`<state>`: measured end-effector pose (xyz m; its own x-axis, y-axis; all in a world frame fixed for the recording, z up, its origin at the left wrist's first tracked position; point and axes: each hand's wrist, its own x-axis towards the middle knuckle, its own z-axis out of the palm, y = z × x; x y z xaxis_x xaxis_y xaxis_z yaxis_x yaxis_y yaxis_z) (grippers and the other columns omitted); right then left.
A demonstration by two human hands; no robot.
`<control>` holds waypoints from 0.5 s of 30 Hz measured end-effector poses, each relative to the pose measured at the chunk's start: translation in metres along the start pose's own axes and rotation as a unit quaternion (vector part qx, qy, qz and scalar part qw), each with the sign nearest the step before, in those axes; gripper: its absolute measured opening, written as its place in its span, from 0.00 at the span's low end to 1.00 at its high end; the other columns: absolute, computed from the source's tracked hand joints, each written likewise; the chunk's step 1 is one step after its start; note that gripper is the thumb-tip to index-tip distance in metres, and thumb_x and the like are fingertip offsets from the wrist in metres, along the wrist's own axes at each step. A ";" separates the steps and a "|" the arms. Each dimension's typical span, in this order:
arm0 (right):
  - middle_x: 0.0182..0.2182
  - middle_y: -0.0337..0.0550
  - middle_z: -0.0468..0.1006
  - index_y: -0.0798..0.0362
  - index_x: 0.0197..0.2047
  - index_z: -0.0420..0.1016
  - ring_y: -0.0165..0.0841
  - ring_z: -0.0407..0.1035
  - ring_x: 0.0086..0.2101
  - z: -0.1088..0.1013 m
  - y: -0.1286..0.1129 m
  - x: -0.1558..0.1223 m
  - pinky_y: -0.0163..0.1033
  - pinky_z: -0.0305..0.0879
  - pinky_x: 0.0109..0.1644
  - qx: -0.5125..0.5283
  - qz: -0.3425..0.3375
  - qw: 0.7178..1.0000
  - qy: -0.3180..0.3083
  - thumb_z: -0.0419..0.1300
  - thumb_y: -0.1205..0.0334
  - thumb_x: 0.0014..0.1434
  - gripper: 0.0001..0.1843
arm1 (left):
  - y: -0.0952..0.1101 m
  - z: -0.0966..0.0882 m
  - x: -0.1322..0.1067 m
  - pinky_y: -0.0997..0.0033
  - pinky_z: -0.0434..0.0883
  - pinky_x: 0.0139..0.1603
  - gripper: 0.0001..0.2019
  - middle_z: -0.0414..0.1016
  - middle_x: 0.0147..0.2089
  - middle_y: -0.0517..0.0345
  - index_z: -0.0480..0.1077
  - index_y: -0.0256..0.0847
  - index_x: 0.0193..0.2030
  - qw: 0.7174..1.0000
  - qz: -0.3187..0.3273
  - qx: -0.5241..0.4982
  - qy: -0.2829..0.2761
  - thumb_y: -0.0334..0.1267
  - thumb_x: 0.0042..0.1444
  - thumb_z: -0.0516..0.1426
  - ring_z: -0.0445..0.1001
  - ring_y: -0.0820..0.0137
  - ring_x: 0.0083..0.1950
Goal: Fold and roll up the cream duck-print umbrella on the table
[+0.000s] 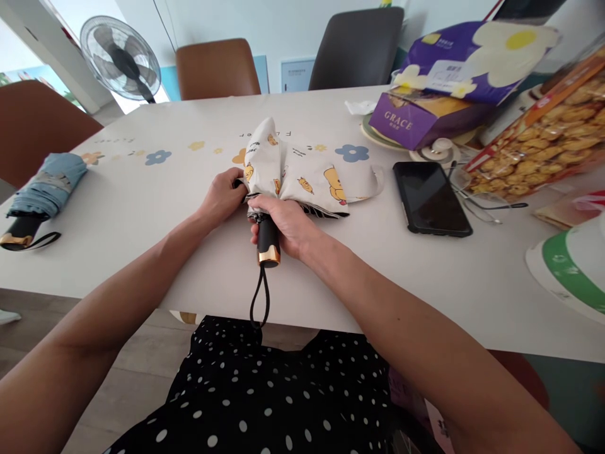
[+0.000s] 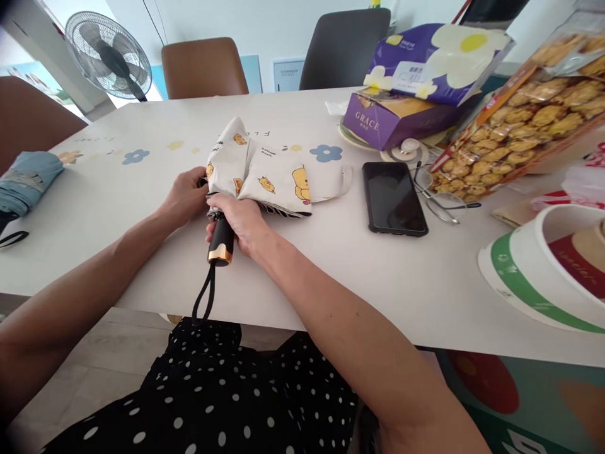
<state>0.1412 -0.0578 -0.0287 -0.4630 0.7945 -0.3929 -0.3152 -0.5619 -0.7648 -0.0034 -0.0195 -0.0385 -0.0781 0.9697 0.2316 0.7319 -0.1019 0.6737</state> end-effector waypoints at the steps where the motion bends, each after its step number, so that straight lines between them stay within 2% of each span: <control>1: 0.20 0.39 0.67 0.55 0.29 0.63 0.27 0.63 0.17 0.000 0.000 0.000 0.36 0.68 0.19 0.000 0.000 1.000 0.000 0.59 0.66 0.51 0.06 | 0.000 0.000 0.000 0.76 0.62 0.32 0.09 0.70 0.30 0.62 0.70 0.36 0.34 1.000 0.000 -0.001 0.000 0.32 0.46 0.51 0.62 0.74 0.32; 15: 0.20 0.38 0.67 0.54 0.30 0.62 0.29 0.64 0.18 0.001 0.001 0.000 0.38 0.68 0.20 0.001 0.001 1.000 -0.004 0.60 0.65 0.50 0.08 | 0.002 -0.001 0.000 0.76 0.62 0.34 0.07 0.69 0.30 0.61 0.69 0.36 0.31 1.000 0.006 0.001 0.002 0.32 0.45 0.51 0.62 0.75 0.32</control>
<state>0.1399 -0.0583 -0.0288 -0.4706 0.7915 -0.3900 -0.3159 -0.5639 -0.7631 -0.0027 -0.0196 -0.0365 -0.0718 0.9678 0.2415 0.7343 -0.1126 0.6694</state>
